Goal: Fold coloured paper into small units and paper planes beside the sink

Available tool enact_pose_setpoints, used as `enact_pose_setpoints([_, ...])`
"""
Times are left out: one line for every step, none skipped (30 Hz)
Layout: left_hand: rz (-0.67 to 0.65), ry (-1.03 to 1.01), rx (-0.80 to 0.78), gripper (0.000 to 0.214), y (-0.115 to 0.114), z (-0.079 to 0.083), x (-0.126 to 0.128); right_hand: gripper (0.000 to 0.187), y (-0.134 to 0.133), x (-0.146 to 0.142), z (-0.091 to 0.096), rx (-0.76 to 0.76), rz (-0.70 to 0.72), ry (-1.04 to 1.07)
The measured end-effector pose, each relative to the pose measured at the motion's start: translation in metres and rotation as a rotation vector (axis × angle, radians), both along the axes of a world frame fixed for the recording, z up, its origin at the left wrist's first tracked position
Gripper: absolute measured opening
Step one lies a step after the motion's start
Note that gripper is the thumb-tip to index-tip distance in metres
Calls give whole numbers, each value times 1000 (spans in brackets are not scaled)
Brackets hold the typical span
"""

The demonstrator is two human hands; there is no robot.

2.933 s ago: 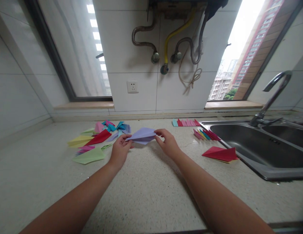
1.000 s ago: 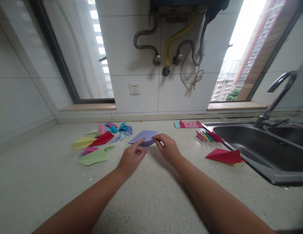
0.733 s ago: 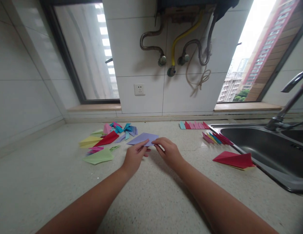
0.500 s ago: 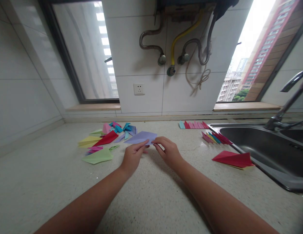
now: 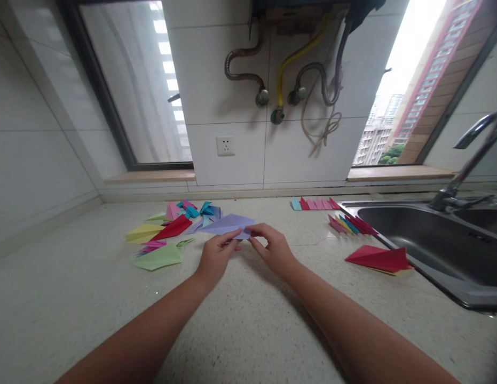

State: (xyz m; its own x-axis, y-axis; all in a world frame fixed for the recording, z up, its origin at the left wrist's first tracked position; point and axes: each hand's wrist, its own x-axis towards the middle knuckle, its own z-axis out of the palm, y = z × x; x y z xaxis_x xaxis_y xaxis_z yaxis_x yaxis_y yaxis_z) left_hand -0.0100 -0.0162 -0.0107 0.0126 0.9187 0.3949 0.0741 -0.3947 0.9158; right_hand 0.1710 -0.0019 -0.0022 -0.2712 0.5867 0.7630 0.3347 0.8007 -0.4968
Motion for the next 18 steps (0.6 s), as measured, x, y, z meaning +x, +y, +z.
enact_pose_setpoints([9,-1,8,32,0,0,0,25,0,-1,0,-8,7,2])
enact_pose_setpoints([16,-3,14,31,-1,1,0,25,0,-1,0,-8,10,3])
enact_pose_setpoints([20,-5,18,30,-1,1,0,24,-1,-2,0,-4,7,4])
enact_pose_setpoints([25,-7,20,30,-1,2,0,23,-1,-2,1,0,-2,9])
enact_pose_setpoints([29,-7,20,30,-2,2,0,22,-1,-3,1,0,-15,18])
enact_pose_setpoints([35,-5,21,31,-2,2,0,21,-1,-3,1,-2,-28,29])
enact_pose_setpoints([40,-3,23,31,-2,1,0,20,-1,-3,2,-6,-40,41])
enact_pose_setpoints([44,-1,26,31,-2,1,0,20,-1,-3,2,-11,-49,52])
enact_pose_setpoints([44,-1,28,31,-2,0,0,19,-1,-4,2,-17,-55,60])
enact_pose_setpoints([41,-2,30,31,-2,0,0,19,-1,-4,2,-23,-60,68])
enact_pose_setpoints([36,-5,30,31,-1,-1,0,18,-1,-4,2,-28,-64,75])
enact_pose_setpoints([29,-9,30,31,-1,-2,0,17,-1,-4,2,-31,-68,81])
enact_pose_setpoints([22,-12,28,31,-1,-2,0,16,-1,-4,2,-33,-70,85])
enact_pose_setpoints([16,-14,24,31,-1,-3,-1,15,-1,-4,2,-34,-73,87])
enact_pose_setpoints([11,-13,16,31,-1,-3,-1,15,-1,-4,3,-34,-76,88])
enact_pose_setpoints([9,-14,8,31,-1,-3,-1,14,-1,-4,3,-33,-79,87])
enact_pose_setpoints([7,-17,1,31,0,-3,-1,14,-1,-4,3,-34,-83,86])
enact_pose_setpoints([4,-21,-5,31,0,-3,0,15,-1,-3,4,-37,-86,85])
